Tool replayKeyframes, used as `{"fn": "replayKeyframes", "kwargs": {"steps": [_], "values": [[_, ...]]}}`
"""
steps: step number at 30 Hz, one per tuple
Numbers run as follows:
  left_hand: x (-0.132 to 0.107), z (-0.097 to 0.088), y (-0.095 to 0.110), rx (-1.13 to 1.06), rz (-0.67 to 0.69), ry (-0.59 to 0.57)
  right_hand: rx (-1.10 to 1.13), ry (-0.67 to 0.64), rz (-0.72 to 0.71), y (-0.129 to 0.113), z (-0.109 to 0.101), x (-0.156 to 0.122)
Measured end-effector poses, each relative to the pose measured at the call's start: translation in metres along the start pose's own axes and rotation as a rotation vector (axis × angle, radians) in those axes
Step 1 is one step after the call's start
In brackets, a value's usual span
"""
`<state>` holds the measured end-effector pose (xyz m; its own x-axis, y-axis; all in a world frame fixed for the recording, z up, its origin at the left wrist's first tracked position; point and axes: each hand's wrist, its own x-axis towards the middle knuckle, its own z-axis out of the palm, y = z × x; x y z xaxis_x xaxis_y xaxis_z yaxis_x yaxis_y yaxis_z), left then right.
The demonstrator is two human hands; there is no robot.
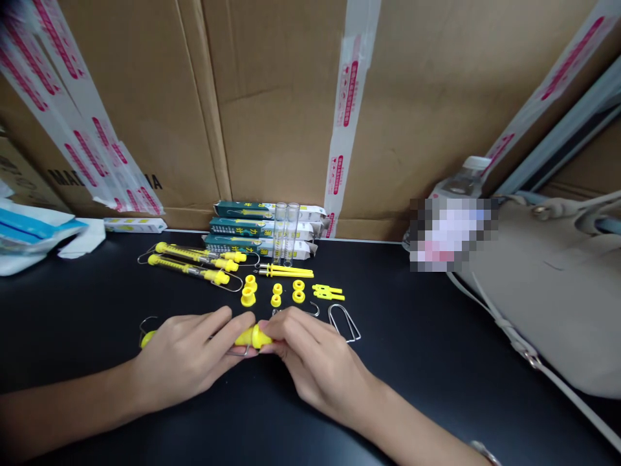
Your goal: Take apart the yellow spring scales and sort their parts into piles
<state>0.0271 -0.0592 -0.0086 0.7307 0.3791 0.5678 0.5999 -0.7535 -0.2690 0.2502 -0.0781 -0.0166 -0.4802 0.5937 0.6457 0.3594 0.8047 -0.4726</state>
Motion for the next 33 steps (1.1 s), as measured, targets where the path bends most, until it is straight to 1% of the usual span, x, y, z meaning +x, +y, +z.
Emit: {"fn": "replayKeyframes", "kwargs": {"steps": [3,5,8,10,14,17,21,24,27,30,33], "values": [[0.0025,-0.0013,-0.0006,-0.017,-0.003,0.032,0.051,-0.005,0.082,-0.0028,-0.0028,0.004],[0.0035,-0.0022,-0.001,-0.028,-0.006,0.029,0.066,0.007,0.143,-0.004,-0.0016,0.0047],[0.0025,-0.0011,-0.0011,-0.032,-0.001,0.008,0.089,0.03,0.198,-0.0043,0.0022,0.0028],[0.0007,0.0012,-0.001,-0.028,-0.005,-0.027,0.099,0.018,0.204,-0.0033,0.0039,0.0009],[-0.0017,0.0044,-0.0013,-0.02,-0.029,-0.079,0.113,-0.023,0.143,-0.0005,0.0036,-0.0006],[-0.0004,0.0025,-0.0018,-0.018,-0.031,-0.075,0.107,-0.013,0.154,-0.0006,0.0019,0.0011],[0.0027,-0.0021,-0.0018,0.008,-0.04,-0.038,0.053,0.044,0.263,-0.004,-0.0011,0.0046],[0.0033,-0.0025,-0.0018,0.007,0.0,-0.006,0.023,0.011,0.316,-0.0062,-0.0022,0.0063],[0.0026,-0.0004,-0.0022,-0.004,0.016,0.005,0.046,-0.028,0.317,-0.0079,-0.0009,0.0069],[0.0018,0.0012,-0.0026,-0.014,-0.004,-0.009,0.094,0.005,0.334,-0.0094,0.0015,0.0068],[0.001,0.0013,-0.0027,-0.032,-0.021,-0.035,0.098,0.044,0.272,-0.0093,0.0033,0.0063]]}}
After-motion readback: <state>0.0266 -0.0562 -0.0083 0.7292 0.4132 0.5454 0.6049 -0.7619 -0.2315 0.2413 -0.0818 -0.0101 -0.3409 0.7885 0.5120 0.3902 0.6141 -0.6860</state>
